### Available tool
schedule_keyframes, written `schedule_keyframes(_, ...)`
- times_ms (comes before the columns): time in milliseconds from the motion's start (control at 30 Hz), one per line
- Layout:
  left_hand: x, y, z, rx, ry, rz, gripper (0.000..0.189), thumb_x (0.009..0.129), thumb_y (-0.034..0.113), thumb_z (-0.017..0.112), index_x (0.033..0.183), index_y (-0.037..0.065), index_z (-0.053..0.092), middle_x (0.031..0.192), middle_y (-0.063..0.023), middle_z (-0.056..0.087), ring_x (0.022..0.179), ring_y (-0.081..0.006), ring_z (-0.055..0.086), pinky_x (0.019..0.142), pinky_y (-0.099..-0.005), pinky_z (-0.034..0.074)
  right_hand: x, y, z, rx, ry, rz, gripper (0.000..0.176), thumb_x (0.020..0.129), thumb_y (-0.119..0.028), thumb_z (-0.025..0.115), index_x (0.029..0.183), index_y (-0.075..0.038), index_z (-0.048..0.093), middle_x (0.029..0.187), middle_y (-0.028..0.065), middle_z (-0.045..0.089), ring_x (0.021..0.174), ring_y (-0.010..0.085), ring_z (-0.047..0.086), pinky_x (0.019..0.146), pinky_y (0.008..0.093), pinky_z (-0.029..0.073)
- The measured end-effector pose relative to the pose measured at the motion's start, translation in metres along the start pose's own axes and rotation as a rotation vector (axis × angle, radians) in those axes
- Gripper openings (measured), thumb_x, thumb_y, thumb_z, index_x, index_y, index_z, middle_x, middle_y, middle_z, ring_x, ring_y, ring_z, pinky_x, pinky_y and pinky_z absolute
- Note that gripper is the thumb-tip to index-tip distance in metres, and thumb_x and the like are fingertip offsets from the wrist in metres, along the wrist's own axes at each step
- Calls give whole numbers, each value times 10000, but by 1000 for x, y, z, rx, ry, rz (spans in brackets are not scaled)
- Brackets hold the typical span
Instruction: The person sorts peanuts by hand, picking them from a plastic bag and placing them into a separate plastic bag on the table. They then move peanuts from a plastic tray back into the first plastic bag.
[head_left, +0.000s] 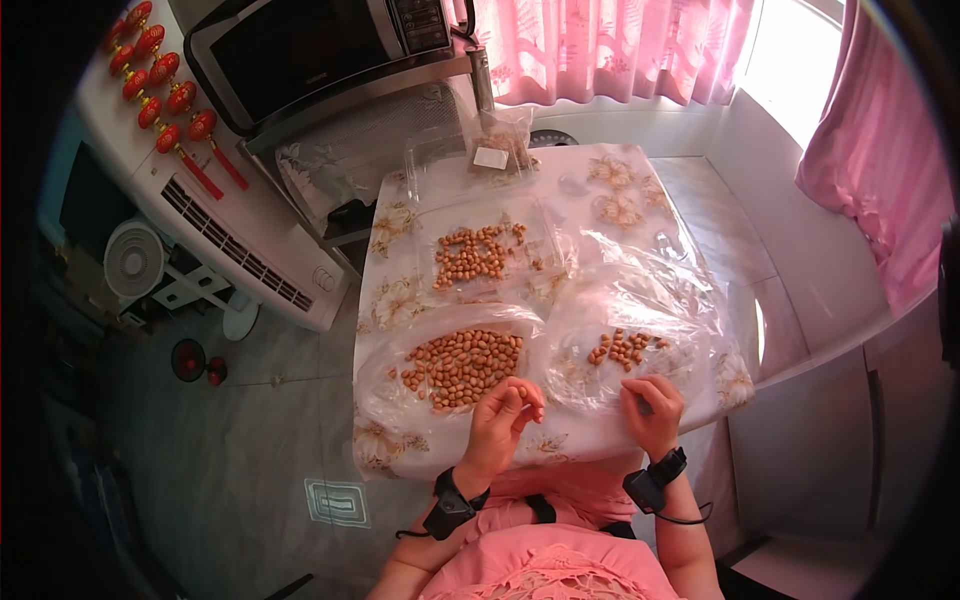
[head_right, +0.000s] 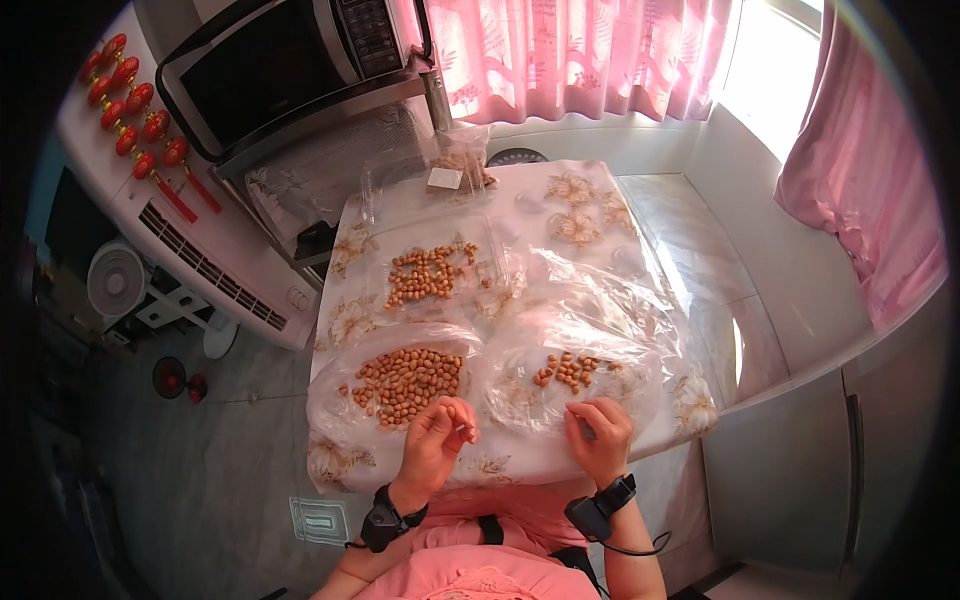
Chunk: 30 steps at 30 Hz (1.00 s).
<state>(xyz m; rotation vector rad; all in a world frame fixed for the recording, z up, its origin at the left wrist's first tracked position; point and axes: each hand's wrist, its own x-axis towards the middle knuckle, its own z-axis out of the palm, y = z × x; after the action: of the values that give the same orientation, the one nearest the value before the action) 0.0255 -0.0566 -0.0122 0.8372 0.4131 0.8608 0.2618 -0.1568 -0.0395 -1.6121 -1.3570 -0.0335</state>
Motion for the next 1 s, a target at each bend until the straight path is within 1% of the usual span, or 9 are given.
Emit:
schedule_keyframes(133,-1,6,1,81,49,26,322,1071,369,625,1032,49,614,988,-61,611,869,-148,581,816,-290,486,0,0,0,2,5,-8,124,798,-5,780,916,-39,761,842,103,708,766,293,688,689,399,542)
schedule_keyframes(300,1,16,-12,434,236,138,148,1027,158,717,1069,50,625,936,-22,648,795,-106,591,743,-261,507,1,0,0,3,17,-22,124,798,-4,782,913,-45,761,834,97,707,763,288,687,687,397,539)
schedule_keyframes(400,5,20,-27,434,310,171,129,1009,116,735,1058,52,636,918,8,642,775,-69,589,713,-232,515,1,-1,-1,-1,18,-27,119,799,-5,782,906,-51,759,829,90,708,757,286,684,688,393,536)
schedule_keyframes(467,7,21,-30,441,310,193,185,1026,125,706,1143,51,582,899,-19,633,715,-82,569,653,-236,497,2,-2,-2,-5,20,-26,116,800,-5,781,903,-54,759,826,86,708,754,285,681,689,391,534)
schedule_keyframes(567,8,24,-27,346,484,233,356,1040,92,654,1328,108,445,817,-12,600,582,-55,482,503,-215,410,3,-3,-2,-2,13,-25,116,796,-6,780,898,-57,758,821,82,707,751,286,678,690,388,532)
schedule_keyframes(667,9,24,-10,438,396,167,316,1045,84,638,1315,102,474,790,-2,595,572,-53,490,496,-209,403,2,-3,-4,-16,2,-39,120,792,-5,780,898,-57,758,816,83,705,746,289,674,686,391,530)
schedule_keyframes(767,20,8,3,517,175,-18,150,1034,81,649,1182,64,629,836,-11,662,658,-47,570,566,-204,456,4,-4,-1,-12,2,-48,121,788,-6,779,894,-58,757,813,82,703,748,290,674,682,395,528)
schedule_keyframes(900,46,-17,18,647,37,-22,118,1028,94,657,1121,40,705,926,-29,723,739,-63,628,651,-224,510,3,-3,0,-8,18,-39,115,790,-5,773,887,-64,754,812,86,698,744,289,669,679,397,527)
schedule_keyframes(1000,63,-34,26,878,-45,126,151,1019,96,656,1122,28,743,999,-54,759,819,-90,670,729,-258,543,0,-3,-7,-32,6,-8,104,800,-15,766,888,-69,749,815,93,691,747,299,664,688,406,530)
